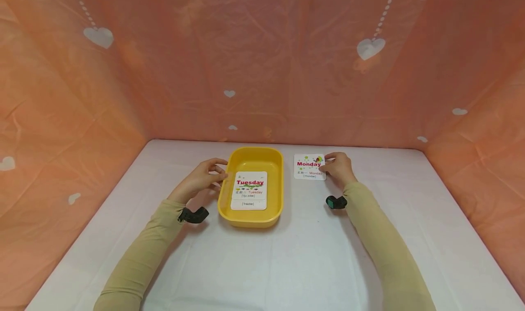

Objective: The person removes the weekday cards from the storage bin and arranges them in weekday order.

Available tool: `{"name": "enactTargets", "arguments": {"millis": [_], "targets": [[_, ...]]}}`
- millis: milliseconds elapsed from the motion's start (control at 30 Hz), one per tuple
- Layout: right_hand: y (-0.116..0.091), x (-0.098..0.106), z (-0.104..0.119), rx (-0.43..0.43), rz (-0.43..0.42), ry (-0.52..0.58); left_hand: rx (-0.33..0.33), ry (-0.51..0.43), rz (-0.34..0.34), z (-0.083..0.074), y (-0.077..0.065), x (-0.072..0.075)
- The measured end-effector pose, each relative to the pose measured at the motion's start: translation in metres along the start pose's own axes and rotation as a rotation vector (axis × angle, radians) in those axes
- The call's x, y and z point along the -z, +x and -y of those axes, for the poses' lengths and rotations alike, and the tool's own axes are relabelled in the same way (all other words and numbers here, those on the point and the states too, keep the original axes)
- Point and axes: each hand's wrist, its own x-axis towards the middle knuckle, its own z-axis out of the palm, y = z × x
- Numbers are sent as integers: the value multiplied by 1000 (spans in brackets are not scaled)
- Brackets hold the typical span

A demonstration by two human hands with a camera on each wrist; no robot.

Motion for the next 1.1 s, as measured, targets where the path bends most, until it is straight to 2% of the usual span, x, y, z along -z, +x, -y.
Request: {"name": "enactTargets", "arguments": {"millis": [400, 667, 1100], "targets": [[-2, -1, 4, -42, -10, 29, -9, 5, 5, 1, -3, -1], [-4, -2, 5, -39, -28, -13, -2, 6, 0, 0, -3, -1], [-9, -2, 9, -50, -30, 17, -3, 4, 2, 1, -3, -1]]}}
